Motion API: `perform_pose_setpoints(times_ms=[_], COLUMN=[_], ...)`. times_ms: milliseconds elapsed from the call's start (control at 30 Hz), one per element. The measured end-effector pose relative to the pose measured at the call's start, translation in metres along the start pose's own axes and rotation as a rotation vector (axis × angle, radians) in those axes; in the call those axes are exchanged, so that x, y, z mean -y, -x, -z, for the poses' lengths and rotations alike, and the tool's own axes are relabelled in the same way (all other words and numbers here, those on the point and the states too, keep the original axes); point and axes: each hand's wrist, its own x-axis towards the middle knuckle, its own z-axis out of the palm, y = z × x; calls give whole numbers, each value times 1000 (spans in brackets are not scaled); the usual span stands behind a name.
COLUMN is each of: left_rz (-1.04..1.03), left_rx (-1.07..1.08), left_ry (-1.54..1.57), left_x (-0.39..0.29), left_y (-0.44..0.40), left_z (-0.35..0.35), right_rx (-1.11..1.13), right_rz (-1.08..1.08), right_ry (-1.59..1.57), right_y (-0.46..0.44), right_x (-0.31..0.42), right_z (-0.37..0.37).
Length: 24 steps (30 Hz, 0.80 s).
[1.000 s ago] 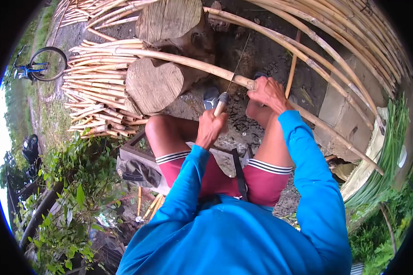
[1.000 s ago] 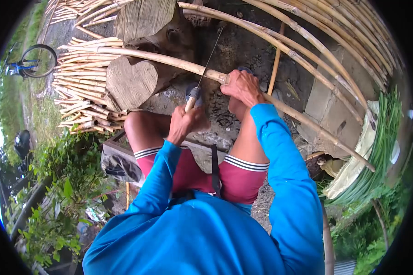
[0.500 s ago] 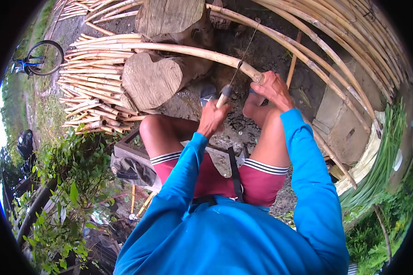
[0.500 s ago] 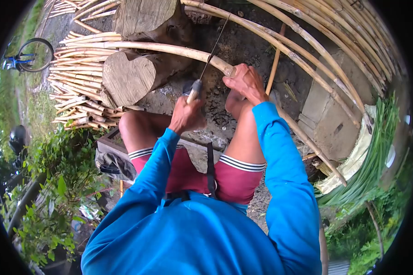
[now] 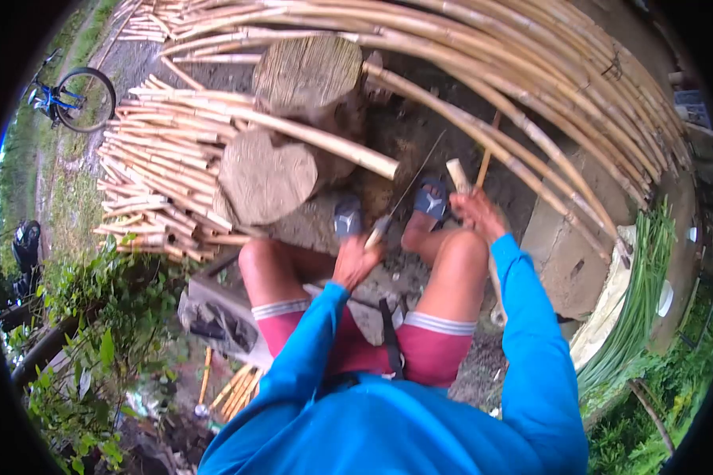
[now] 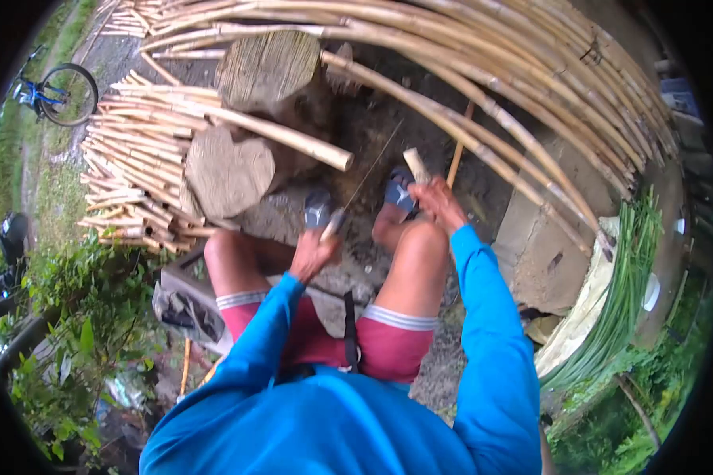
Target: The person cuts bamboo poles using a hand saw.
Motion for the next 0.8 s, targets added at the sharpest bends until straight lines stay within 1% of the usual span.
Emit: perform_pose_setpoints(times_ms=[33, 67, 100, 133, 167, 200, 267, 367, 400, 467, 533, 600, 633, 667, 700, 733, 767, 800], left_rz=[-213, -368, -481, -508, -34, -18, -61, -202, -155, -199, -201, -178, -186, -198, -205, -209, -179, -147], left_rx=[-123, -27, -39, -78, 42, 45, 63, -92, -62, -123, -159, -187, -195, -284, -373, -383, -397, -408], left_ry=[-119, -223, -392, -449, 48, 145, 160, 193, 204, 179, 243, 372, 387, 495, 604, 627, 742, 853], left_x=[38, 61, 97, 93, 22, 11, -3, -4, -2, -8, -5, 6, 15, 20, 27, 36, 37, 39], left_y=[16, 34, 46, 53, 63, 62, 53, 38, 34, 36, 38, 40, 38, 34, 33, 32, 31, 31], left_z=[-13, -7, -15, -12, 16, 21, 32, 44, 51, 70, 85, 97, 98, 99, 99, 98, 102, 108], right_rx=[48, -23, -86, -278, -287, -286, -279, -307, -324, -331, -308, -232, -164, -166, -71, 25, 63, 63], right_rz=[-2, 38, 55, 116, 62, -20, -142, -136, -119, -124, -117, -165, -170, -157, -172, -190, -139, -134], right_ry=[-56, -99, 102, 34, 69, 97, 80, 171, 179, 309, 315, 431, 495, 516, 551, 588, 675, 696], right_y=[-9, 1, 6, 8, 12, 21, 32, 65, 72, 90, 102, 107, 105, 103, 102, 102, 107, 111], right_x=[-30, -27, -26, -38, -24, -16, -8, 24, 34, 52, 72, 91, 95, 101, 105, 108, 116, 126], right_z=[31, 39, 56, 63, 72, 74, 73, 54, 52, 42, 30, 12, 5, -5, -16, -28, -45, -62])
